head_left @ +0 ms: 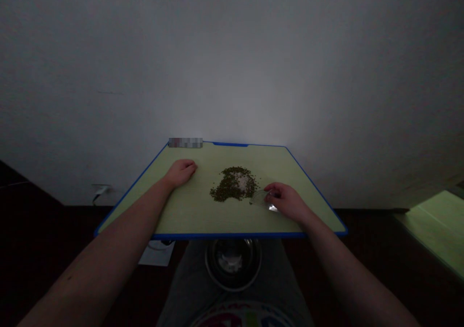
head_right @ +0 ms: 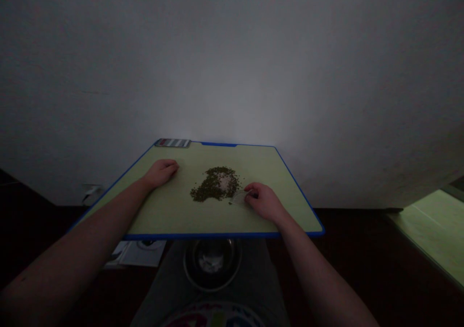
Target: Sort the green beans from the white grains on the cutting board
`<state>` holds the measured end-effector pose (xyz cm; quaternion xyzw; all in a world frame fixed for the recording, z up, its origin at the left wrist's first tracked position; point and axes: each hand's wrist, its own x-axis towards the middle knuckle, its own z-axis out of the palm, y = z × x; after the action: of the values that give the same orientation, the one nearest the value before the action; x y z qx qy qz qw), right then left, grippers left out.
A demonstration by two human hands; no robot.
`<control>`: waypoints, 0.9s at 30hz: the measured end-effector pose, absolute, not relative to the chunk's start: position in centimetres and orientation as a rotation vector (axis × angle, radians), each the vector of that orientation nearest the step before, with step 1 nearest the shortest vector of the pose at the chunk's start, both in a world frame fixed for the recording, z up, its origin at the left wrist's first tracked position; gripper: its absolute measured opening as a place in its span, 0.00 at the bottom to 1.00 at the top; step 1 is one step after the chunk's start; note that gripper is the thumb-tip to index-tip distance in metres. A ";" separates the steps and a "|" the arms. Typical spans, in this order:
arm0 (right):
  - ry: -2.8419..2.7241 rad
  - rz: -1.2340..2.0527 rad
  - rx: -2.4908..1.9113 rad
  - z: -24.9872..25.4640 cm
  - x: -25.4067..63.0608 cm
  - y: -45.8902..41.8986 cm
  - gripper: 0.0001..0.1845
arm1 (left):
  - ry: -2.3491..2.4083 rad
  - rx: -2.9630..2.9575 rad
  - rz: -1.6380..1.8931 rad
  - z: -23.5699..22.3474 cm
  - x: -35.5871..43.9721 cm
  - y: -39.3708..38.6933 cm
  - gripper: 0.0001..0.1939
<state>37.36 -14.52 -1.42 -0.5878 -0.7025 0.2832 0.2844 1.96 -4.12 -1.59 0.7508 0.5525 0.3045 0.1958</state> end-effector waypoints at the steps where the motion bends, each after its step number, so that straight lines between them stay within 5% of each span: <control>1: -1.886 0.767 -1.565 -1.3 37.2 -14.7 0.13 | 1.541 2.100 0.854 -1.6 2.0 -4.1 0.15; 27: -1.979 0.853 -1.533 0.2 35.5 -18.1 0.12 | 1.538 2.075 0.851 -1.4 2.1 -3.8 0.15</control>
<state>35.53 -18.12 0.19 -0.5617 -0.7254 0.3127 0.2460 2.10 -3.77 -1.39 0.7460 0.5530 0.3061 0.2097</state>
